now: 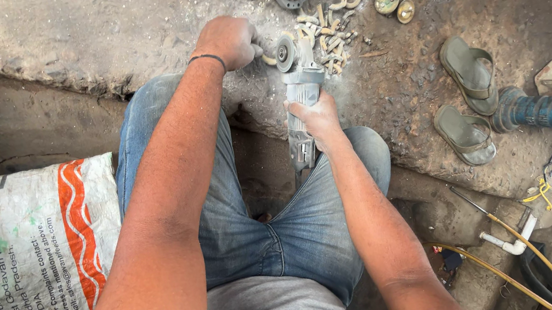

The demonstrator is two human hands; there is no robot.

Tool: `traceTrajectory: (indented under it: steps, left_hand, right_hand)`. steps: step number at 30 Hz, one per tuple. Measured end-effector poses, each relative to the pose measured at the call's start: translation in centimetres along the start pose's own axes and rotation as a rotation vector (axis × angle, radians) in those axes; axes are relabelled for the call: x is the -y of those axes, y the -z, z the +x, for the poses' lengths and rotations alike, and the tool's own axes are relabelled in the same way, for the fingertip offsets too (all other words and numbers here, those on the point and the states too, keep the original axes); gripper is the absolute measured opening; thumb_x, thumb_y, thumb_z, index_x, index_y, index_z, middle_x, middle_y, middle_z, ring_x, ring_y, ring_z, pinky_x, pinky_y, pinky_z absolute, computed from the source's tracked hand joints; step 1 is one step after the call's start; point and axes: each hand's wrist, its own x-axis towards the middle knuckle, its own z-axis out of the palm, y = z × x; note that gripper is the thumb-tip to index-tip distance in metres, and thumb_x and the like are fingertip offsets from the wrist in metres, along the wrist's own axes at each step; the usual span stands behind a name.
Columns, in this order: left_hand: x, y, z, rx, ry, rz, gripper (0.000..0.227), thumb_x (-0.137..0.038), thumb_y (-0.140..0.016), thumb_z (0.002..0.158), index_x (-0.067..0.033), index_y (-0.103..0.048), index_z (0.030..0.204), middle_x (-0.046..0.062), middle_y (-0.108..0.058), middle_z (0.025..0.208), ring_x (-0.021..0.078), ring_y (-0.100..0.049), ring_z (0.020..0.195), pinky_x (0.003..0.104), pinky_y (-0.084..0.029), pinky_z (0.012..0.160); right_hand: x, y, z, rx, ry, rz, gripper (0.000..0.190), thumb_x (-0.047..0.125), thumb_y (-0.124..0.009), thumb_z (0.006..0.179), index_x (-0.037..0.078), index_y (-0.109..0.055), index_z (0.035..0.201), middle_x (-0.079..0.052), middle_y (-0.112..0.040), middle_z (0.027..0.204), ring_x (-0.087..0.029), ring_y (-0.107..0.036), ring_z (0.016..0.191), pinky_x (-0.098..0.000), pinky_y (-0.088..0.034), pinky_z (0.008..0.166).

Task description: The person uses an angle grinder to cut metal springs into smaller pieces. They hold the springs with one hand and operate the grinder with the other, creating sparks as they cut through the metal.

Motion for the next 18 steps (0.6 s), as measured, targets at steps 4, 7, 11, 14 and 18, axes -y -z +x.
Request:
traceTrajectory:
  steps: [4,7,11,14,18]
  left_hand:
    - [0.3,-0.1,0.2,0.022,-0.012,-0.008,0.022,-0.037,-0.077,0.087,-0.0215,-0.081,0.101,0.009,-0.077,0.097,0.0309,-0.07,0.097,0.047,-0.054,0.086]
    - [0.5,-0.4,0.5,0.061,-0.001,-0.016,0.025,-0.04,-0.075,0.088,-0.0221,-0.08,0.104,0.008,-0.076,0.1,0.0302,-0.069,0.099,0.047,-0.053,0.089]
    - [0.7,-0.6,0.7,0.104,0.029,-0.054,0.029,-0.042,-0.069,0.093,-0.0208,-0.079,0.109,0.008,-0.077,0.102,0.0282,-0.07,0.1,0.046,-0.052,0.092]
    - [0.4,-0.2,0.8,0.076,0.049,-0.084,0.033,-0.045,-0.063,0.098,-0.0178,-0.078,0.111,0.008,-0.076,0.102,0.0278,-0.07,0.099,0.047,-0.051,0.093]
    - [-0.2,0.1,0.2,0.097,0.113,-0.078,0.034,-0.045,-0.06,0.1,-0.019,-0.078,0.113,0.009,-0.076,0.103,0.028,-0.07,0.099,0.048,-0.051,0.093]
  right_hand:
    - [-0.1,0.5,0.0,0.019,0.019,0.012,0.039,0.006,-0.078,0.079,-0.003,-0.063,0.114,-0.013,-0.072,0.093,-0.023,-0.074,0.069,-0.0355,-0.064,0.059]
    - [-0.2,0.7,0.1,0.031,0.047,0.056,0.041,0.006,-0.078,0.08,-0.003,-0.062,0.116,-0.013,-0.072,0.097,-0.022,-0.075,0.072,-0.0353,-0.066,0.062]
    - [-0.3,0.8,0.1,0.017,0.042,0.061,0.042,0.006,-0.078,0.081,-0.004,-0.06,0.118,-0.015,-0.072,0.099,-0.022,-0.075,0.074,-0.0354,-0.067,0.064]
    - [0.2,1.1,0.4,0.004,0.045,0.062,0.045,0.005,-0.076,0.08,-0.003,-0.059,0.12,-0.015,-0.072,0.1,-0.023,-0.076,0.075,-0.0361,-0.068,0.065]
    - [0.2,1.3,0.3,0.005,0.019,0.079,0.047,0.004,-0.075,0.079,-0.002,-0.058,0.122,-0.015,-0.072,0.102,-0.024,-0.077,0.077,-0.0364,-0.069,0.066]
